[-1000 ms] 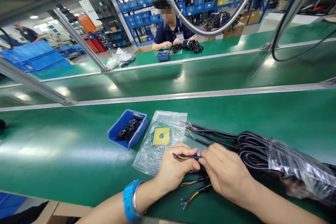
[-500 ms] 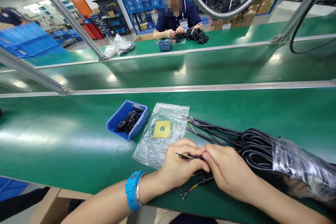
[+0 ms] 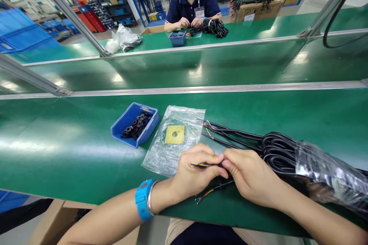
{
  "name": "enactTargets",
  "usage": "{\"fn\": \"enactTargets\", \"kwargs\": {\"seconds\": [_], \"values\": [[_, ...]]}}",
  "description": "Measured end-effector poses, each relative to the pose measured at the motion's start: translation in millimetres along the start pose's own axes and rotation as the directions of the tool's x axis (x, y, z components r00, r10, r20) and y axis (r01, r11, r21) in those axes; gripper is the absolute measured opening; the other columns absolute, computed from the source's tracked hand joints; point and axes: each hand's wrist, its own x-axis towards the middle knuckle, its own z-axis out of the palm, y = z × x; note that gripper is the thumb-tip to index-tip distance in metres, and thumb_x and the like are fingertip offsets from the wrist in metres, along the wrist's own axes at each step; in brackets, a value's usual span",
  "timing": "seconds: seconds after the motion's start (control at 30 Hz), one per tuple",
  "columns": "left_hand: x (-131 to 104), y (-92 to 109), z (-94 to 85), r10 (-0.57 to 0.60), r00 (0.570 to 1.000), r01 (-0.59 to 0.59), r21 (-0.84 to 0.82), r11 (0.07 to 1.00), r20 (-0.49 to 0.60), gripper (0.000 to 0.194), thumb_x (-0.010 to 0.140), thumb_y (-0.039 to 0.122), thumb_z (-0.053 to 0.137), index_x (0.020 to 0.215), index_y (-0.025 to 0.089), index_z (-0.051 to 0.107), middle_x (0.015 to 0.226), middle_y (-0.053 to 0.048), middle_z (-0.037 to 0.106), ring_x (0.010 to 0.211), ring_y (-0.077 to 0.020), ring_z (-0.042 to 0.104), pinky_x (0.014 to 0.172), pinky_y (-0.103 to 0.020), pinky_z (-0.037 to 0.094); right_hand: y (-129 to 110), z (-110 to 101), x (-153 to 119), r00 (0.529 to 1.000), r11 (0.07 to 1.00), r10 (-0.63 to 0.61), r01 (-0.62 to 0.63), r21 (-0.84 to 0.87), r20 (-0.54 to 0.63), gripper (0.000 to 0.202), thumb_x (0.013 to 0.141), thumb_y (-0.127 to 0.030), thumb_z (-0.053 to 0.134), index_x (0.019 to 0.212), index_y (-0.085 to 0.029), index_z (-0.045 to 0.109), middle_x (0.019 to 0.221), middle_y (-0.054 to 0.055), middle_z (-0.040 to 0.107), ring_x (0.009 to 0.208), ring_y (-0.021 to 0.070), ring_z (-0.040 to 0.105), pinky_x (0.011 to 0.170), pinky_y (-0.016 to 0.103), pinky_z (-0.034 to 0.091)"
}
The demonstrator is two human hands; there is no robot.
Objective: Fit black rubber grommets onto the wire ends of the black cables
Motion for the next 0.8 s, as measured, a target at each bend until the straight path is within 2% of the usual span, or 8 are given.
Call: {"fn": "enactTargets", "kwargs": {"seconds": [0.1,0.2,0.3,0.37,0.43,0.53,0.67,0.8], "values": [[0,0,-0.6,0.115,0.993,-0.117,0.050,0.992,0.029,0.023,0.066,0.013,0.080,0.088,0.017,0.074,0.069,-0.002,0.067,0.058,-0.0094,0.061,0.056,-0.019,0.052,-3,-4,1,0.997,0.998,0.038,-0.040,0.040,0.060,0.029,0.097,-0.019,0.029,0.071,-0.020,0.042,0.063,-0.002,0.047,0.056,0.0118,0.043,0.055,0.025,0.032],[4,-1,-6.6,0.104,0.991,-0.109,0.060,0.992,0.079,0.025,0.065,0.018,0.082,0.089,0.018,0.074,0.068,-0.002,0.066,0.059,-0.0103,0.061,0.056,-0.019,0.052,-5,-6,0,0.999,0.999,0.026,-0.027,0.027,0.040,0.028,0.097,-0.019,0.030,0.072,-0.020,0.041,0.064,-0.002,0.047,0.057,0.0118,0.043,0.056,0.025,0.032],[8,0,-17.3,-0.004,0.988,-0.005,0.063,0.998,0.153,0.042,0.059,0.024,0.085,0.099,0.021,0.073,0.074,-0.003,0.068,0.065,-0.0131,0.063,0.061,-0.023,0.055,-6,-5,-1,1.000,1.000,0.012,-0.012,0.000,-0.013,0.027,0.097,-0.019,0.030,0.073,-0.020,0.040,0.066,-0.002,0.047,0.059,0.0123,0.044,0.057,0.024,0.033],[9,2,-24.5,-0.127,0.977,0.124,0.027,0.992,0.173,0.053,0.057,0.021,0.086,0.107,0.022,0.070,0.080,-0.003,0.068,0.069,-0.0136,0.065,0.065,-0.024,0.057,-5,-3,-2,0.999,1.000,0.000,-0.001,-0.013,-0.036,0.025,0.097,-0.018,0.031,0.075,-0.020,0.042,0.068,-0.001,0.048,0.060,0.0125,0.045,0.058,0.024,0.034],[8,4,-30.2,-0.248,0.950,0.260,-0.039,0.965,0.190,0.056,0.059,0.016,0.085,0.111,0.020,0.067,0.084,-0.004,0.068,0.072,-0.0135,0.066,0.068,-0.024,0.058,-4,-2,-2,0.998,1.000,-0.009,0.007,-0.028,-0.058,0.023,0.097,-0.019,0.032,0.076,-0.019,0.042,0.068,-0.001,0.048,0.060,0.0128,0.045,0.057,0.025,0.034],[7,8,-35.0,-0.350,0.906,0.380,-0.091,0.920,0.240,0.042,0.066,0.013,0.078,0.106,0.016,0.068,0.087,-0.005,0.070,0.077,-0.0141,0.067,0.073,-0.024,0.057,-3,0,-1,0.998,0.999,-0.007,0.004,-0.043,-0.069,0.023,0.097,-0.020,0.032,0.076,-0.019,0.042,0.068,-0.001,0.047,0.061,0.0135,0.044,0.057,0.026,0.034],[7,9,-35.2,-0.403,0.879,0.424,-0.032,0.905,0.255,0.013,0.072,0.014,0.070,0.085,0.013,0.068,0.081,-0.005,0.070,0.072,-0.0127,0.065,0.069,-0.023,0.055,-2,0,-1,0.999,0.998,-0.004,0.002,-0.056,-0.041,0.021,0.097,-0.020,0.033,0.081,-0.018,0.047,0.074,0.002,0.051,0.067,0.0153,0.047,0.062,0.028,0.037],[7,9,-31.0,-0.428,0.871,0.436,0.020,0.900,0.243,0.011,0.071,0.012,0.065,0.083,0.013,0.065,0.079,-0.004,0.070,0.070,-0.0128,0.064,0.067,-0.023,0.053,0,1,-2,1.000,0.997,-0.001,-0.001,-0.075,-0.019,0.017,0.095,-0.018,0.037,0.086,-0.018,0.051,0.080,0.003,0.054,0.073,0.0170,0.049,0.066,0.030,0.039]]}}
